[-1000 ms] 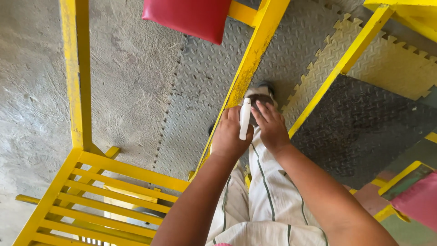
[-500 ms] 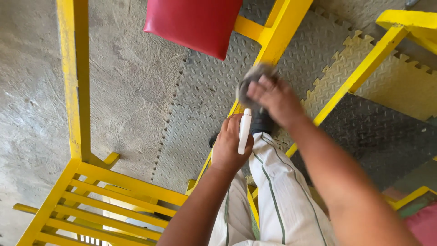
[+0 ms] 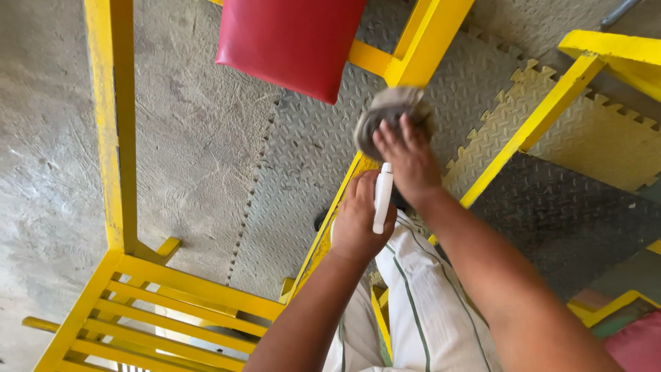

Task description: Cleaning and sanitizing yellow gym machines and red pads with a spray bottle and cloth.

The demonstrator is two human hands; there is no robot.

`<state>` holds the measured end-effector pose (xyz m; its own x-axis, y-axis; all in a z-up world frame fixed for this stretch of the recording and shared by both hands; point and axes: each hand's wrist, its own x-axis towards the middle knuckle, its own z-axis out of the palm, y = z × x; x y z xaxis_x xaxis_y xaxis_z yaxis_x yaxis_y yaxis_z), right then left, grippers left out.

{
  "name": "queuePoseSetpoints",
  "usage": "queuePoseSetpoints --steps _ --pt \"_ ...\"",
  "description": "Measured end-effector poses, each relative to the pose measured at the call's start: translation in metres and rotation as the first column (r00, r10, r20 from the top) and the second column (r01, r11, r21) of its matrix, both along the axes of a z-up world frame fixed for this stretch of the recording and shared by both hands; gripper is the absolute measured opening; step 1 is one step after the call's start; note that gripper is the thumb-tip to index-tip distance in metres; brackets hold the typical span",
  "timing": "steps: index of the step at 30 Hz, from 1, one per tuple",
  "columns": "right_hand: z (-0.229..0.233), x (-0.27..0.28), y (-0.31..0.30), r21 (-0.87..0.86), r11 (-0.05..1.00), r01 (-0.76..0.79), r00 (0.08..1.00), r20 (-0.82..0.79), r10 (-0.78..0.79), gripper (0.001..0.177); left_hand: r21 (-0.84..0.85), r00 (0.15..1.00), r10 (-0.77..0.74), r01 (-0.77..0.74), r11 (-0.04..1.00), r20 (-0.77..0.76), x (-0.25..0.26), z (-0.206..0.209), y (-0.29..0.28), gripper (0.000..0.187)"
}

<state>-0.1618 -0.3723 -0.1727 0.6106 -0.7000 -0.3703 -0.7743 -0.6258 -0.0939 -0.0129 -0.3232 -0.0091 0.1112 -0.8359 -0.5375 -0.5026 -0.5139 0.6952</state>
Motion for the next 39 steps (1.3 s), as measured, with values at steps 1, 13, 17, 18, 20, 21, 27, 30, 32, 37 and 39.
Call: queuePoseSetpoints --steps 1,13,17,18,20,21,27,30,32,37,39 --pt "0.003 -0.002 0.003 -0.005 1.0 0.008 1.0 -0.001 -0.008 0.061 -0.005 1.0 -0.008 0.008 1.0 -0.001 -0.001 -0.003 -0.001 0.064" --pt "0.004 0.0 -0.111 0.229 0.959 0.169 0.985 -0.067 -0.158 0.083 0.058 0.999 -0.037 0.037 0.998 0.004 -0.013 0.008 -0.009 0.063" --pt "0.019 0.018 -0.066 0.086 0.988 0.131 0.979 -0.168 -0.115 0.081 0.08 1.0 -0.03 0.03 0.996 -0.006 -0.018 0.011 -0.006 0.067" --pt "0.033 0.026 -0.051 0.048 0.999 0.002 0.96 -0.279 0.012 0.09 0.071 1.0 -0.026 0.027 0.997 -0.018 -0.019 0.01 -0.002 0.066" --pt "0.04 0.021 -0.011 0.216 0.976 0.017 0.982 -0.189 0.025 0.083 0.068 1.0 -0.023 0.025 0.997 -0.021 -0.021 0.016 0.004 0.066" --pt "0.044 0.018 0.004 0.367 0.93 0.033 0.994 -0.108 0.008 0.082 0.052 0.999 -0.034 0.036 0.998 -0.03 -0.022 0.018 0.003 0.065" --pt "0.035 -0.006 0.052 0.653 0.601 0.46 0.772 0.04 -0.634 0.052 0.034 0.999 -0.029 0.028 0.999 0.026 -0.026 0.031 0.011 0.067" --pt "0.043 -0.032 0.049 0.606 0.755 0.251 0.742 0.38 -0.553 0.039 -0.02 0.998 -0.054 0.054 0.998 0.022 -0.025 0.049 0.003 0.07" --pt "0.055 -0.037 0.033 0.604 0.745 0.283 0.732 0.366 -0.574 0.033 -0.048 0.997 -0.071 0.073 0.996 0.039 -0.027 0.049 0.01 0.072" --pt "0.121 -0.04 -0.016 0.82 0.153 0.551 0.541 -0.212 -0.814 0.052 0.046 0.993 -0.114 0.113 0.993 0.022 -0.028 0.062 0.003 0.079" --pt "0.127 -0.044 -0.019 0.826 -0.088 0.557 0.376 -0.345 -0.86 0.035 0.089 0.99 -0.139 0.138 0.986 0.013 -0.028 0.068 0.0 0.083"
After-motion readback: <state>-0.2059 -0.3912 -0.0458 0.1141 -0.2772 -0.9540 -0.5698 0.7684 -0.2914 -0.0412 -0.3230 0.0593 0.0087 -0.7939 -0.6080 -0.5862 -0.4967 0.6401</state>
